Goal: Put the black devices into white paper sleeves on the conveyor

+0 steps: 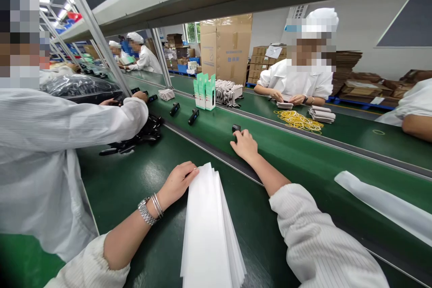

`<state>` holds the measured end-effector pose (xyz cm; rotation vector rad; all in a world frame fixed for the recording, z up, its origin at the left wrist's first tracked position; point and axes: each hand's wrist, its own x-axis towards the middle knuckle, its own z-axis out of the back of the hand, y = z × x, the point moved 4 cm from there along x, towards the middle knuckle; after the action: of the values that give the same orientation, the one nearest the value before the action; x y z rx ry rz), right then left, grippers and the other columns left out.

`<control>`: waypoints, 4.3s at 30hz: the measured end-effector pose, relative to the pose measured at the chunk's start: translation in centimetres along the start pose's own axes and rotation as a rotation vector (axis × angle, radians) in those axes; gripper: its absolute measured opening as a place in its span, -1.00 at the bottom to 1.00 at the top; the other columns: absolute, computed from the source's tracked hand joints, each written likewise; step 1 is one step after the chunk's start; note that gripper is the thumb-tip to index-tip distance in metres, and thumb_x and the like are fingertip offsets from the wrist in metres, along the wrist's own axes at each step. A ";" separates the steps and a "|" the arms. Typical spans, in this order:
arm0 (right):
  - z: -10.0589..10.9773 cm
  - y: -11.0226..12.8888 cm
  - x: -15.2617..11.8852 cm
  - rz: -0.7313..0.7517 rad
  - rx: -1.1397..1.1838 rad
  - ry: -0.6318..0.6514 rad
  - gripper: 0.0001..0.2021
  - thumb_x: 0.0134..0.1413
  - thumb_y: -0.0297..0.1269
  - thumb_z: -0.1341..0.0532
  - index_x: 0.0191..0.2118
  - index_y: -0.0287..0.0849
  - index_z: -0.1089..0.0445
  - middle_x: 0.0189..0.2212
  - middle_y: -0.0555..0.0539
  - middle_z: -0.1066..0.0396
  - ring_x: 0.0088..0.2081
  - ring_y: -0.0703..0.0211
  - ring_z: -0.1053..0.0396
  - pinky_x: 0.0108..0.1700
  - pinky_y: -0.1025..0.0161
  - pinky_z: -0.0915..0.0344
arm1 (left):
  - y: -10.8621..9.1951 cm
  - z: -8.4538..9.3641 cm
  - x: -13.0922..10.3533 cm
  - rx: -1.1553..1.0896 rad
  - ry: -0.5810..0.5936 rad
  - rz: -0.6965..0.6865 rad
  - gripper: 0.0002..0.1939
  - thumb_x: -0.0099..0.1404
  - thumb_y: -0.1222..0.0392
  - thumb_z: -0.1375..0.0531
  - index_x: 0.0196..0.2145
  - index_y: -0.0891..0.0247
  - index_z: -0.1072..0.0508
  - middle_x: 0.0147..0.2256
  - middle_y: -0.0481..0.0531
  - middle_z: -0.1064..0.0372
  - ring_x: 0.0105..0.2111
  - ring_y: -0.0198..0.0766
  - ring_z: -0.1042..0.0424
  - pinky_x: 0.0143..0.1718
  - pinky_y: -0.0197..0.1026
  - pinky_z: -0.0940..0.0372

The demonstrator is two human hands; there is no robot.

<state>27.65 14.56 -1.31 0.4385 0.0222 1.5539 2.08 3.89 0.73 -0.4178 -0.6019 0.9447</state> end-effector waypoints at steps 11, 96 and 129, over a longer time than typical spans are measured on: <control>-0.8 1.1 0.7 -0.204 1.283 0.047 -0.32 -0.09 -0.22 -0.26 0.14 0.01 0.07 -0.36 0.07 -0.38 -0.31 0.13 -0.44 -0.22 0.14 -0.39 | -0.6 0.9 0.0 -0.013 -0.071 0.006 -0.86 0.36 0.26 -0.01 -0.32 0.20 -0.34 -0.39 -0.06 -0.32 -0.40 -0.30 -0.28 -0.32 -0.24 -0.16; 2.6 12.5 -7.2 0.305 1.190 0.152 -0.75 0.21 -0.17 -0.12 -0.07 -0.11 -0.39 -0.05 -0.10 -0.38 0.02 0.10 -0.32 0.08 0.15 -0.25 | -1.9 3.2 -0.2 -0.270 -0.323 -0.120 -0.90 0.27 0.23 -0.20 -0.41 0.24 -0.40 -0.13 0.07 -0.18 -0.05 -0.17 -0.26 0.06 -0.07 -0.22; 1.0 -1.5 0.9 -0.252 1.050 0.098 -0.22 -0.05 -0.33 -0.19 0.29 -0.09 0.16 -0.08 -0.16 -0.33 -0.31 0.11 -0.46 -0.18 0.02 -0.42 | -0.7 0.7 0.4 0.024 -0.050 -0.066 -0.87 0.36 0.29 -0.03 -0.32 0.19 -0.34 -0.38 -0.10 -0.37 -0.37 -0.28 -0.32 -0.09 -0.11 -0.13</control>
<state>29.36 15.28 -0.60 1.1233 0.9631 1.2091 2.28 3.89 1.78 -0.3514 -0.6453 0.9010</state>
